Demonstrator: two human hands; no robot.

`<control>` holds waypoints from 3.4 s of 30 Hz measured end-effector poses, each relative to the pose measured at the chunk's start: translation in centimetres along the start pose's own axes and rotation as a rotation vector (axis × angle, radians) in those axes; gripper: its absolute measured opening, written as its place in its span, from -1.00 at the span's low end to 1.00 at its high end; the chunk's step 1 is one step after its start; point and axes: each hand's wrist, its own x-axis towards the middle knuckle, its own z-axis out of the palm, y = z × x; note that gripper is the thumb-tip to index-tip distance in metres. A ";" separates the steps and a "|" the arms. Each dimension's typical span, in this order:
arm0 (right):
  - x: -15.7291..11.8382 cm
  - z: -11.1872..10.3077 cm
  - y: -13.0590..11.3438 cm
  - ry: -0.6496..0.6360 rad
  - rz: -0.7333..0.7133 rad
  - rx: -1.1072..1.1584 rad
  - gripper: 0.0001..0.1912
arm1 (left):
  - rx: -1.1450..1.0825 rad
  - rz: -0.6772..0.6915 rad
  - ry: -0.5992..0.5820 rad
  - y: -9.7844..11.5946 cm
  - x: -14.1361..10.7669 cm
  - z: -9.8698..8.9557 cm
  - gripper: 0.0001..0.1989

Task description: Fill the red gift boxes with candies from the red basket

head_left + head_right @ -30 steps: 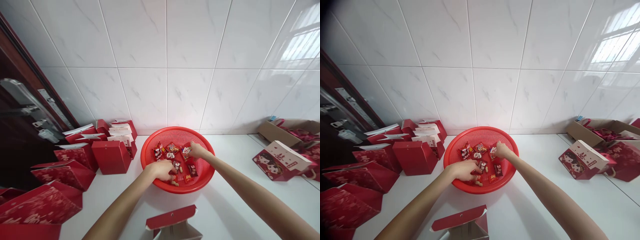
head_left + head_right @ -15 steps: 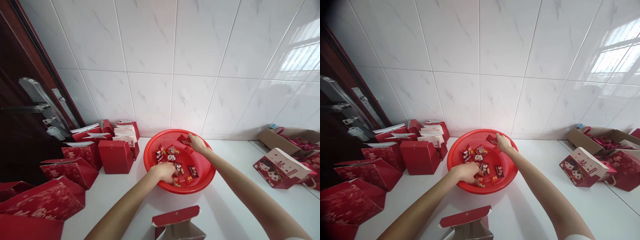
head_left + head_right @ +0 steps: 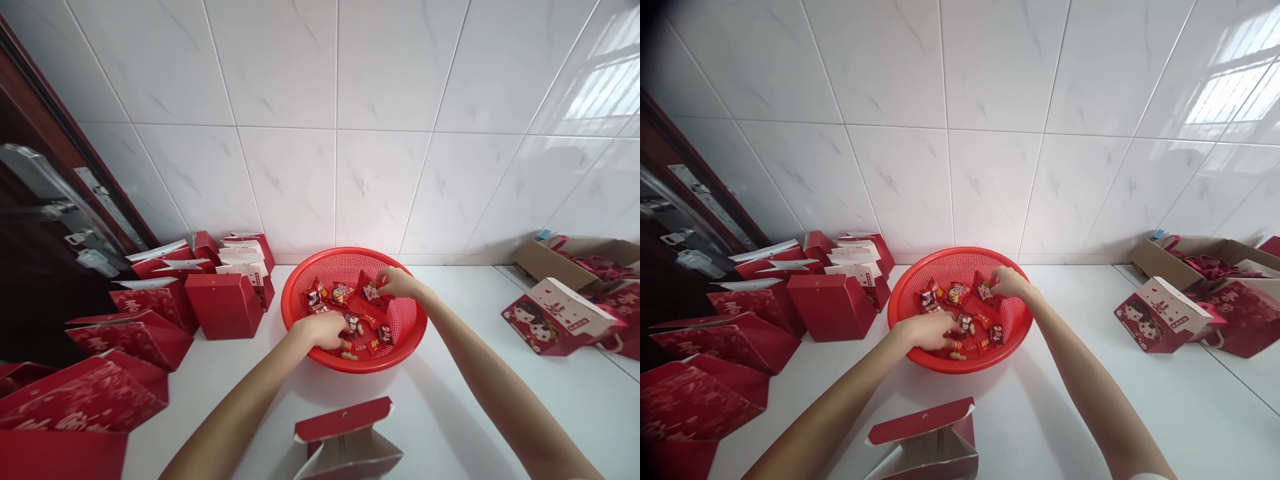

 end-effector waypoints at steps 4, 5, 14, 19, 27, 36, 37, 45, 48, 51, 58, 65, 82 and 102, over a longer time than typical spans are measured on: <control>0.1 1.4 0.5 0.059 0.016 -0.043 -0.80 | -0.056 -0.121 0.012 -0.7 -0.1 -0.5 -0.45; 0.1 1.7 0.5 0.060 0.007 -0.044 -0.79 | -0.068 -0.150 0.036 -1.0 -0.1 -0.7 -0.40; -1.2 1.6 0.7 0.095 -0.164 0.119 -0.58 | -0.115 -0.216 0.126 -3.7 -0.6 -2.3 -0.41; -1.5 2.0 1.3 0.072 -0.175 0.226 -0.69 | -0.088 -0.257 0.142 -5.0 0.2 -2.4 -0.50; -1.6 2.1 1.3 0.017 -0.173 0.302 -0.75 | 0.020 -0.309 0.073 -4.5 1.2 -2.2 -0.42; -1.6 2.1 1.3 -0.015 -0.204 0.291 -0.76 | 0.051 -0.231 0.012 -3.5 1.2 -2.4 -0.38; -1.6 2.1 1.3 -0.019 -0.208 0.293 -0.76 | 0.043 -0.223 0.017 -3.5 1.2 -2.4 -0.36; -1.7 2.1 1.3 -0.007 -0.260 0.328 -0.69 | -0.176 -0.119 0.196 -3.7 1.2 -2.3 -0.47; -1.9 1.9 1.2 -0.008 -0.321 0.407 -0.68 | -0.285 -0.036 0.258 -3.4 1.0 -2.6 -0.47; -2.2 1.7 0.8 0.012 -0.381 0.476 -0.70 | -0.494 0.045 0.293 -3.2 0.6 -2.7 -0.48; -2.7 1.8 -0.7 0.090 -0.479 0.626 -0.89 | -0.811 0.140 0.348 -2.9 0.5 -2.3 -0.47; -2.9 1.9 -0.7 0.051 -0.554 0.759 -0.84 | -0.850 0.182 0.378 -3.1 0.5 -2.1 -0.57; -2.1 2.7 -0.4 0.165 -0.469 0.450 -0.90 | 0.060 -0.386 -0.053 -2.5 0.9 -2.2 -0.55; -3.4 2.9 -0.8 -0.052 -0.462 0.187 -0.78 | -0.007 -0.272 0.146 -2.2 0.5 -1.8 -0.75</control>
